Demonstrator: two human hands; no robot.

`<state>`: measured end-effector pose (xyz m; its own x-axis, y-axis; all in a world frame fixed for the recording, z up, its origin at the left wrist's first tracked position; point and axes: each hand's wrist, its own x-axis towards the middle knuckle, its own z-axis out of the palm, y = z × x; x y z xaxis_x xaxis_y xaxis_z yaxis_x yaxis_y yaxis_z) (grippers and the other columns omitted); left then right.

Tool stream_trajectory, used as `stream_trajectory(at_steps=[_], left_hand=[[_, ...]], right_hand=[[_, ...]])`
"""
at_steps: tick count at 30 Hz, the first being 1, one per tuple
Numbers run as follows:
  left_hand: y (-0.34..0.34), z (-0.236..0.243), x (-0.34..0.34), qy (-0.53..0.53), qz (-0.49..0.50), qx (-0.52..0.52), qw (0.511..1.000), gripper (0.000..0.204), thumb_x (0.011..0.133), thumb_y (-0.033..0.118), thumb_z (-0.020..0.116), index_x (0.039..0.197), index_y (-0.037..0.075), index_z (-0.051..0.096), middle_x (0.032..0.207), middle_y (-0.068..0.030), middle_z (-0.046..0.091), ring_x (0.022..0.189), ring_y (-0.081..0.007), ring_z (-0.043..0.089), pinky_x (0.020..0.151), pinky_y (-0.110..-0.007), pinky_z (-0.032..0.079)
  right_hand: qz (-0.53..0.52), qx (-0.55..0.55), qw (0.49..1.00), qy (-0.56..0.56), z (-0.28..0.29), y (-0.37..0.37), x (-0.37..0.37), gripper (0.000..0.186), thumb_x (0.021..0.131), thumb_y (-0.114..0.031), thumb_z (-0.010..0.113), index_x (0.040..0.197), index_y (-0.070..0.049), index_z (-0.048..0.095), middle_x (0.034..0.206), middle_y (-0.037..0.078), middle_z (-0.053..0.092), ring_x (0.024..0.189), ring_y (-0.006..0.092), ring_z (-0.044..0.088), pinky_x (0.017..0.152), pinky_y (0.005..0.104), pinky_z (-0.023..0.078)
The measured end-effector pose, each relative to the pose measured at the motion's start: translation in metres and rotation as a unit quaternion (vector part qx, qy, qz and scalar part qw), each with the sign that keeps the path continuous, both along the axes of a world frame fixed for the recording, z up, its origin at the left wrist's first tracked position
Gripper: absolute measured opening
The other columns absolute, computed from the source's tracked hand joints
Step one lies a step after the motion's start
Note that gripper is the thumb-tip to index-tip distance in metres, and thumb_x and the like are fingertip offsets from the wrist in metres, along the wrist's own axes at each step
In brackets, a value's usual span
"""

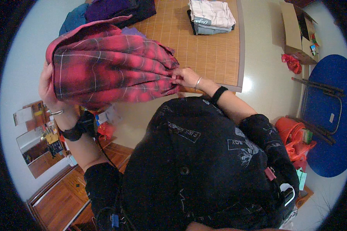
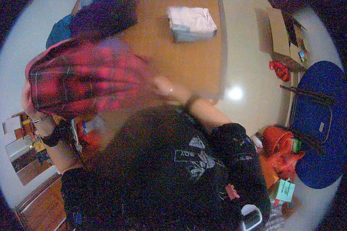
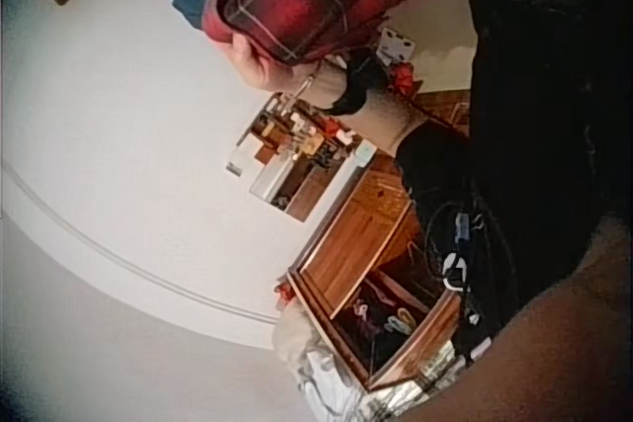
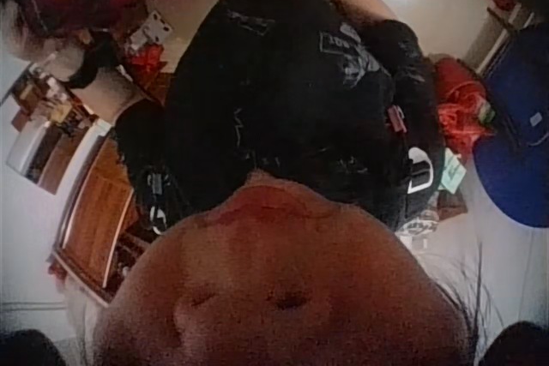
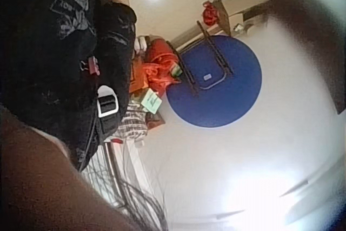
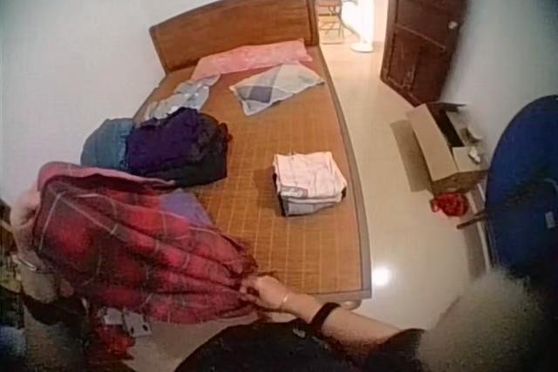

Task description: The recorder is folding several items of clothing on a bed and organizing them into stacks.

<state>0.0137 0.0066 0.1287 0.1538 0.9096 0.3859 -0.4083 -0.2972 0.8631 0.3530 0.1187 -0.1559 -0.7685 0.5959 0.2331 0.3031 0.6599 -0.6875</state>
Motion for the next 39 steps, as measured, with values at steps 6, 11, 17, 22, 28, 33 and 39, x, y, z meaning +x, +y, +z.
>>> stream_trajectory(at_steps=[6, 11, 17, 22, 28, 33, 39], left_hand=[[0.001, -0.005, 0.001, -0.009, 0.027, -0.042, 0.999, 0.039, 0.086, 0.025, 0.041, 0.114, -0.003, 0.047, 0.115, -0.0166, 0.051, 0.104, -0.0283, 0.051, 0.091, -0.043, 0.040], [-0.001, -0.007, 0.004, -0.021, 0.038, -0.053, 0.998, 0.041, 0.086, 0.025, 0.041, 0.117, -0.003, 0.044, 0.115, -0.0164, 0.051, 0.104, -0.0289, 0.051, 0.092, -0.043, 0.039], [-0.001, -0.007, 0.010, -0.041, 0.002, -0.043, 0.998, 0.041, 0.085, 0.025, 0.042, 0.115, -0.002, 0.045, 0.115, -0.0161, 0.051, 0.105, -0.0288, 0.051, 0.094, -0.043, 0.037], [-0.008, -0.003, 0.035, 0.021, 0.027, 0.007, 0.999, 0.039, 0.083, 0.017, 0.041, 0.117, -0.003, 0.040, 0.113, -0.0169, 0.050, 0.100, -0.0262, 0.053, 0.088, -0.037, 0.041], [-0.018, -0.014, 0.018, -0.008, 0.041, 0.010, 0.999, 0.044, 0.082, 0.029, 0.043, 0.112, -0.003, 0.048, 0.111, -0.0161, 0.054, 0.100, -0.0294, 0.053, 0.090, -0.042, 0.040], [-0.026, -0.010, 0.038, -0.015, 0.017, 0.038, 0.999, 0.042, 0.083, 0.024, 0.041, 0.114, -0.004, 0.044, 0.112, -0.0176, 0.052, 0.102, -0.0288, 0.051, 0.090, -0.041, 0.039], [-0.039, -0.012, 0.028, -0.016, 0.082, 0.019, 0.996, 0.042, 0.084, 0.020, 0.040, 0.118, -0.004, 0.038, 0.115, -0.0181, 0.048, 0.105, -0.0271, 0.049, 0.091, -0.038, 0.038]], right_hand=[[-0.041, -0.048, 0.998, 0.004, -0.012, -0.012, 0.022, 0.013, 0.076, -0.013, 0.062, 0.083, -0.005, 0.055, 0.077, 0.010, 0.058, 0.072, 0.0270, 0.057, 0.066, 0.0338, 0.045], [-0.050, -0.115, 0.991, 0.045, -0.009, -0.016, 0.029, 0.007, 0.080, -0.008, 0.058, 0.084, -0.005, 0.054, 0.075, 0.008, 0.058, 0.071, 0.0179, 0.057, 0.064, 0.0301, 0.045], [-0.053, -0.082, 0.994, 0.041, -0.028, 0.002, 0.021, 0.011, 0.081, -0.011, 0.057, 0.090, -0.005, 0.055, 0.077, 0.010, 0.060, 0.073, 0.0213, 0.059, 0.067, 0.0310, 0.047], [-0.092, -0.082, 0.992, 0.001, 0.014, 0.022, 0.006, 0.031, 0.080, -0.018, 0.058, 0.108, -0.005, 0.051, 0.090, 0.014, 0.061, 0.082, 0.0257, 0.059, 0.073, 0.0333, 0.047], [-0.019, -0.071, 0.967, 0.244, 0.066, 0.012, -0.026, 0.046, 0.077, -0.026, 0.062, 0.115, -0.007, 0.046, 0.100, 0.018, 0.057, 0.088, 0.0292, 0.057, 0.076, 0.0369, 0.045], [-0.038, 0.002, 0.990, 0.134, 0.054, 0.030, -0.032, 0.039, 0.076, -0.029, 0.062, 0.106, -0.006, 0.053, 0.092, 0.017, 0.060, 0.084, 0.0309, 0.058, 0.072, 0.0377, 0.046], [-0.221, -0.056, 0.971, 0.077, 0.043, 0.065, -0.010, 0.017, 0.078, -0.019, 0.061, 0.085, -0.003, 0.061, 0.071, 0.011, 0.062, 0.067, 0.0186, 0.060, 0.062, 0.0304, 0.047]])
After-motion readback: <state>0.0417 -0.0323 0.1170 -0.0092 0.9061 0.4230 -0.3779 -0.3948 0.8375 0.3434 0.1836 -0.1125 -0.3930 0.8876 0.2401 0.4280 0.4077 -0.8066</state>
